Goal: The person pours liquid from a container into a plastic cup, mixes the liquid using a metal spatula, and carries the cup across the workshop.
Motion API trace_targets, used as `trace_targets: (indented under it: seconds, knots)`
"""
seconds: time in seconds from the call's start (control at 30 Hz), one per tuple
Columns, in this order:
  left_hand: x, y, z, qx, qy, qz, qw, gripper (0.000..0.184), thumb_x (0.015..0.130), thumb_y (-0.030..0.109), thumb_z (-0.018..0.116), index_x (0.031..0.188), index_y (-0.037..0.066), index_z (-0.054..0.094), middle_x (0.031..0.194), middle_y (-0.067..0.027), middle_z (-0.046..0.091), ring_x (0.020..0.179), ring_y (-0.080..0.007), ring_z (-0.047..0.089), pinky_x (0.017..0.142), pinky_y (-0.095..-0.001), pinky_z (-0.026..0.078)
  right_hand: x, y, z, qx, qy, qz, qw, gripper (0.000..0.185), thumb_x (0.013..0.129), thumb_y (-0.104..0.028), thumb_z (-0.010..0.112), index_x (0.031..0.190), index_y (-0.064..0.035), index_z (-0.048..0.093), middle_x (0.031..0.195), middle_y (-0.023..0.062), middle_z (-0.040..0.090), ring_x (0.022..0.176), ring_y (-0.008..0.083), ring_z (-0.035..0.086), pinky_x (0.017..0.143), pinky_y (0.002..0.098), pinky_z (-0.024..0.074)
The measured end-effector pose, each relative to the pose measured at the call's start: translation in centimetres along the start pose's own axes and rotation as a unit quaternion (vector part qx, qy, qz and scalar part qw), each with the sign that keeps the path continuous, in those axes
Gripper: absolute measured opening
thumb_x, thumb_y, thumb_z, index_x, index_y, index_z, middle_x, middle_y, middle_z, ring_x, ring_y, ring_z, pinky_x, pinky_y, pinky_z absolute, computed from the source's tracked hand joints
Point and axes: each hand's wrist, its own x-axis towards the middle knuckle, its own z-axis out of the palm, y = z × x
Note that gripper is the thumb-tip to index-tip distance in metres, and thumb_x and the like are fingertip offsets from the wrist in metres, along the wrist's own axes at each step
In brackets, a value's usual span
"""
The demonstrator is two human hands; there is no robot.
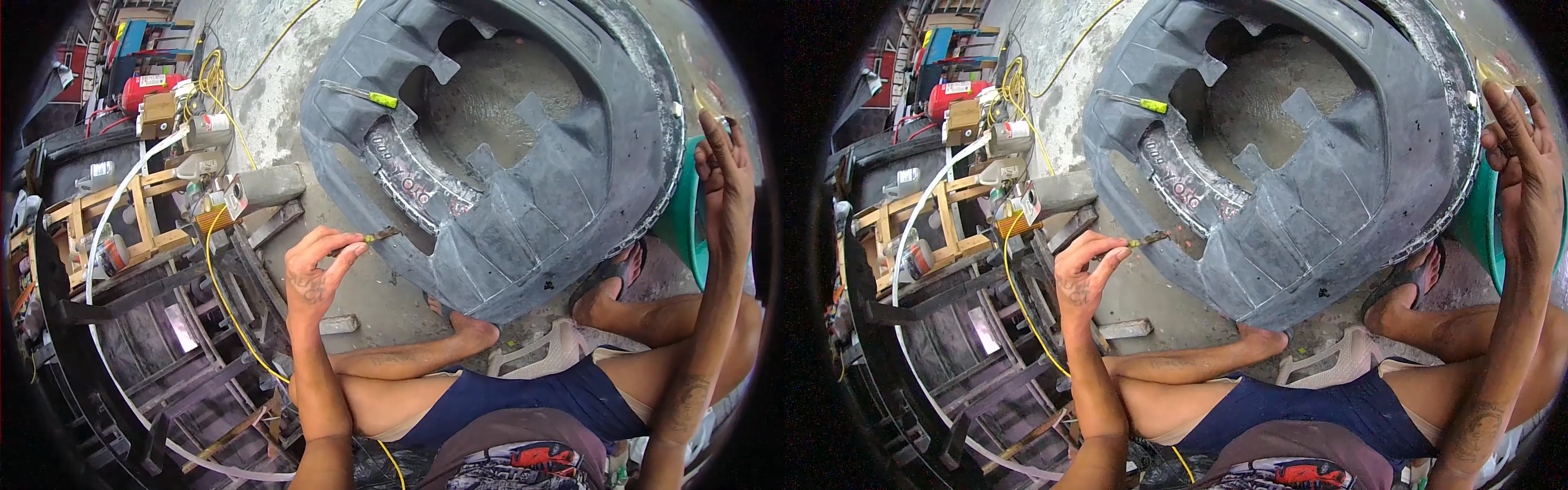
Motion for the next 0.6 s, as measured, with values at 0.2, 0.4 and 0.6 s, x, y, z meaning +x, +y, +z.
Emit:
trace_targets:
  seconds: [0.2,0.4,0.6]
  knots:
    - [0.05,-0.04,0.43,-0.005,-0.016,0.014,1.000,0.013,0.081,0.002,0.078,0.094,0.000,0.076,0.082,-0.0097,0.070,0.071,-0.0173,0.066,0.063,-0.0283,0.049,0.07,-0.20,0.05,-0.006,-0.022,0.009,1.000,0.070,0.101,-0.023,0.061,0.153,0.0049,0.024,0.134,0.0099,0.061,0.094,0.0069,0.059,0.085,0.0191,0.0467]
    - [0.11,0.24,0.45,-0.001,-0.008,0.009,1.000,0.013,0.081,0.002,0.078,0.094,0.000,0.076,0.082,-0.0098,0.070,0.070,-0.0176,0.066,0.063,-0.0285,0.049,0.19,-0.11,-0.32,-0.009,-0.045,0.009,0.999,0.069,0.100,-0.024,0.063,0.152,0.0054,0.028,0.132,0.0079,0.062,0.090,0.0054,0.059,0.082,0.0180,0.0465]
    - [0.17,0.09,0.33,0.018,0.008,0.018,1.000,0.015,0.081,0.001,0.078,0.095,-0.002,0.075,0.083,-0.0109,0.070,0.072,-0.0184,0.067,0.063,-0.0282,0.050,-0.08,-0.07,-0.03,-0.026,-0.008,0.005,1.000,0.071,0.101,-0.024,0.062,0.153,0.0058,0.024,0.134,0.0083,0.061,0.091,0.0059,0.059,0.084,0.0184,0.0482]
